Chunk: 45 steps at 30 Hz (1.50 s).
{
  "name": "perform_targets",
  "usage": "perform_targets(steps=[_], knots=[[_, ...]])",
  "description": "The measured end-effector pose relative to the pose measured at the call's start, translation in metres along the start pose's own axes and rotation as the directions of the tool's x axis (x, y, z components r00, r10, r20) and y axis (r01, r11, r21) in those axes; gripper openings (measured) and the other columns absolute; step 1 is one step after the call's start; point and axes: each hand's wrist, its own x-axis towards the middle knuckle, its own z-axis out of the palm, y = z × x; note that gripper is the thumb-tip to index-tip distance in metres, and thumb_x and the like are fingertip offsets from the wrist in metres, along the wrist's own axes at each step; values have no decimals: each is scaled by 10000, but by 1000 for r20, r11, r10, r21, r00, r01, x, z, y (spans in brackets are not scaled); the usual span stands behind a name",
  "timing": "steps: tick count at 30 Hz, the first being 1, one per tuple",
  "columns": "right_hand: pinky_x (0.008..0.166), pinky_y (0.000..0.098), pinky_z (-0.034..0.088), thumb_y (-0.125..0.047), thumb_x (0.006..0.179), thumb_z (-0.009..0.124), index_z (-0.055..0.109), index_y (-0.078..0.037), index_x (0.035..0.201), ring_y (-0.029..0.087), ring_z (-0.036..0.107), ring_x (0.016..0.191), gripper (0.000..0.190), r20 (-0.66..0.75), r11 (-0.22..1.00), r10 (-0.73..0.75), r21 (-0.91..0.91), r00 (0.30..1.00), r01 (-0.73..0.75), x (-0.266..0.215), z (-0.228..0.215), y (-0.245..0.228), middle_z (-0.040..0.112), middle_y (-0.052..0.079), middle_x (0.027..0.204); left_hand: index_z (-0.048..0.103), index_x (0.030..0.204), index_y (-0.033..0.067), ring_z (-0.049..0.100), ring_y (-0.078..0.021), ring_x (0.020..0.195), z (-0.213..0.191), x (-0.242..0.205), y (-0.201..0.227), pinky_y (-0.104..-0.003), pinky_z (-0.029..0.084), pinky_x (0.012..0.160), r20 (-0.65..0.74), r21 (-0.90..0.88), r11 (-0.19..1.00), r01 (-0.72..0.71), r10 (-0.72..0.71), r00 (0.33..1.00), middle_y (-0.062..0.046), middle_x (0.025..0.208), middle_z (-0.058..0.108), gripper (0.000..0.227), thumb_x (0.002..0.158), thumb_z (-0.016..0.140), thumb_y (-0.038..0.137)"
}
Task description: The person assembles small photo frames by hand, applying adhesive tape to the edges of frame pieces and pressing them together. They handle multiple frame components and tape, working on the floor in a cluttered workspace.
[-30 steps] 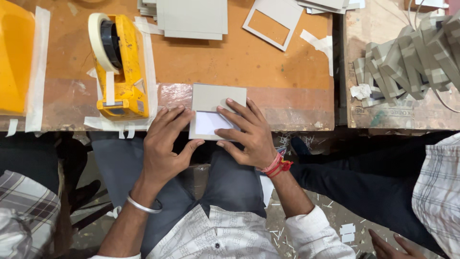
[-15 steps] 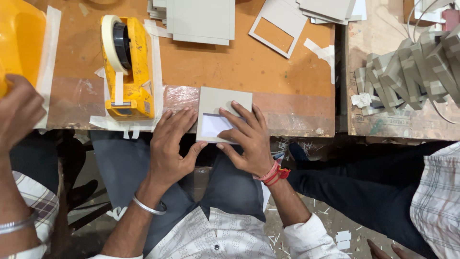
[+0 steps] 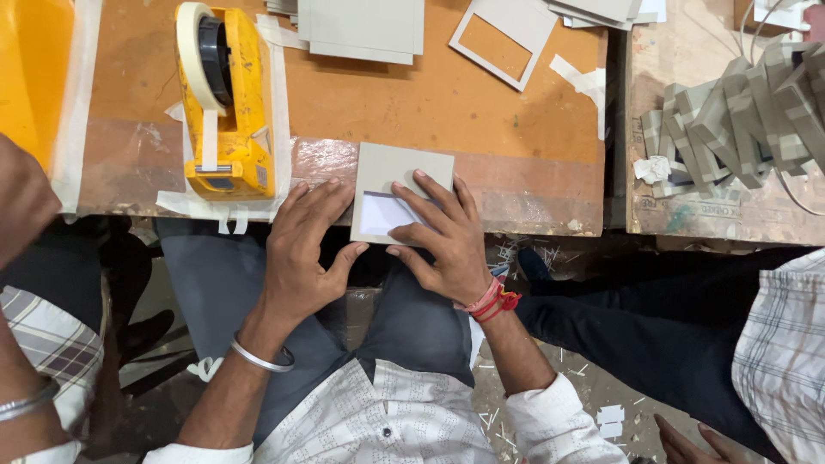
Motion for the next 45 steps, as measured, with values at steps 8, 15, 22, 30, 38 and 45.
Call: perform_targets(steps=[8,15,22,30,38,45], knots=[[1253,578,224,-292,835,842,760,-183,932,303,446,1485,167,-9,1000,-1,7,1000,1,0,0,0,612,51,1475,683,1229,47,583,-329,1356,-1,1,2,-524,363,1213,9,26,1000,-18,18,1000,-134,1286,709,433,826,811,141],[1248,577,226,-296,833,839,771,-193,936,311,447,1479,160,-32,1000,-12,3,999,13,-1,2,1,616,57,1466,676,1220,33,582,-335,1350,1,-1,2,-526,361,1210,9,19,1000,-3,3,1000,-136,1292,707,411,838,798,123],[1203,572,249,-270,801,847,781,-193,933,313,476,1445,167,-44,999,-37,-5,998,37,0,1,1,642,53,1427,712,1136,51,590,-335,1328,5,-3,0,-527,366,1193,-9,65,998,-18,19,1000,-150,1275,706,322,830,786,120],[1217,571,252,-271,801,846,792,-185,924,293,489,1447,159,-110,1000,4,26,994,-1,-2,5,-3,667,35,1404,720,1147,56,590,-348,1317,-4,5,17,-510,344,1187,5,40,999,4,-4,1000,-153,1258,711,341,826,784,151],[1205,576,288,-272,805,841,794,-174,892,292,500,1444,140,-131,997,31,79,991,-21,-6,6,-4,678,22,1392,682,1217,40,621,-279,1303,-47,-31,54,-393,465,1118,-233,-302,851,430,-503,832,-160,1291,695,374,870,763,156],[1197,590,277,-294,803,843,797,-179,861,285,505,1429,136,-120,997,33,80,992,-24,-2,5,-2,685,11,1377,686,1223,48,636,-267,1276,-63,-42,53,-382,474,1104,-249,-333,778,532,-617,747,-153,1271,704,377,868,766,143]])
